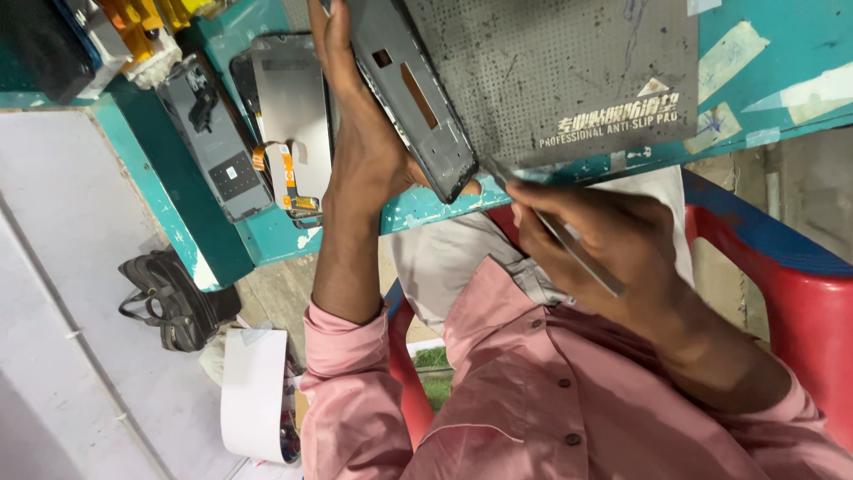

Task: The person applies adhesive to the edges of a smartphone back cover using a bottle, then spreads and smooths it with a metal tool and a brush. The person repeatedly scrapes and wipes the edges to ensure even coverage while holding the phone in one hand.

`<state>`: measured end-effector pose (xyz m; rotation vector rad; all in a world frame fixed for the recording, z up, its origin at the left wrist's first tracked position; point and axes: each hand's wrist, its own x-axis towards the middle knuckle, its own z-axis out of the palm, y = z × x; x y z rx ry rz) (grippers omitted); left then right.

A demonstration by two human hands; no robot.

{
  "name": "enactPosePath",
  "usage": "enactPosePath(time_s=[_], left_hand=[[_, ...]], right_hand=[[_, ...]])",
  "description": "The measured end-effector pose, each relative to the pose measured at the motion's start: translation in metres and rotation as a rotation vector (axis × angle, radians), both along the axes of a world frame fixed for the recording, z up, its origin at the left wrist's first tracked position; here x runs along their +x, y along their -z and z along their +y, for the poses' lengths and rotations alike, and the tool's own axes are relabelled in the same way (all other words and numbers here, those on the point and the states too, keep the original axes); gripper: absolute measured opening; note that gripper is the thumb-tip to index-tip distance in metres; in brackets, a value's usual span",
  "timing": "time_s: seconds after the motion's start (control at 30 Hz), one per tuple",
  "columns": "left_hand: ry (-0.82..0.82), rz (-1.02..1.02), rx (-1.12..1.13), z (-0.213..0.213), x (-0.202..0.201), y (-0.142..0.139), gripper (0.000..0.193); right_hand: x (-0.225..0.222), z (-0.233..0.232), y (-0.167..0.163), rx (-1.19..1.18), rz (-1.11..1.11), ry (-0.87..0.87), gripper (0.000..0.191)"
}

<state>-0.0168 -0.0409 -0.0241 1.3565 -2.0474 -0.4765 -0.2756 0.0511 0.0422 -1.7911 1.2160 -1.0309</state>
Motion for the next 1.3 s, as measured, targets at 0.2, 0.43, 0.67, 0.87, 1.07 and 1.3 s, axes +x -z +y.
enactPosePath(time_s=[0.2, 0.43, 0.67, 0.87, 1.07, 1.3], left_hand=[[0.103, 0.075, 0.043, -0.005, 0.002, -0.001, 0.166], [0.125, 0.087, 0.085, -0.008, -0.008, -0.020, 0.178], [0.132, 0.065, 0.082, -0.009, -0.008, -0.021, 0.174], [0.151, 0.119, 0.124, -0.009, -0.009, -0.024, 0.177], [0.143, 0.104, 0.132, -0.008, -0.009, -0.022, 0.173], [0.194, 0.135, 0.120, -0.011, -0.008, -0.025, 0.182]], right_hand=[[0.007, -0.007, 0.001, -0.111, 0.025, 0.040, 0.030], [0.003, -0.010, -0.007, 0.004, -0.002, 0.022, 0.031], [0.008, -0.013, -0.005, -0.035, 0.009, 0.054, 0.029], [0.009, -0.015, -0.007, -0.038, 0.038, 0.038, 0.030], [0.013, -0.018, -0.004, -0.096, -0.004, 0.037, 0.030], [0.015, -0.033, 0.000, -0.065, -0.006, -0.003, 0.025]])
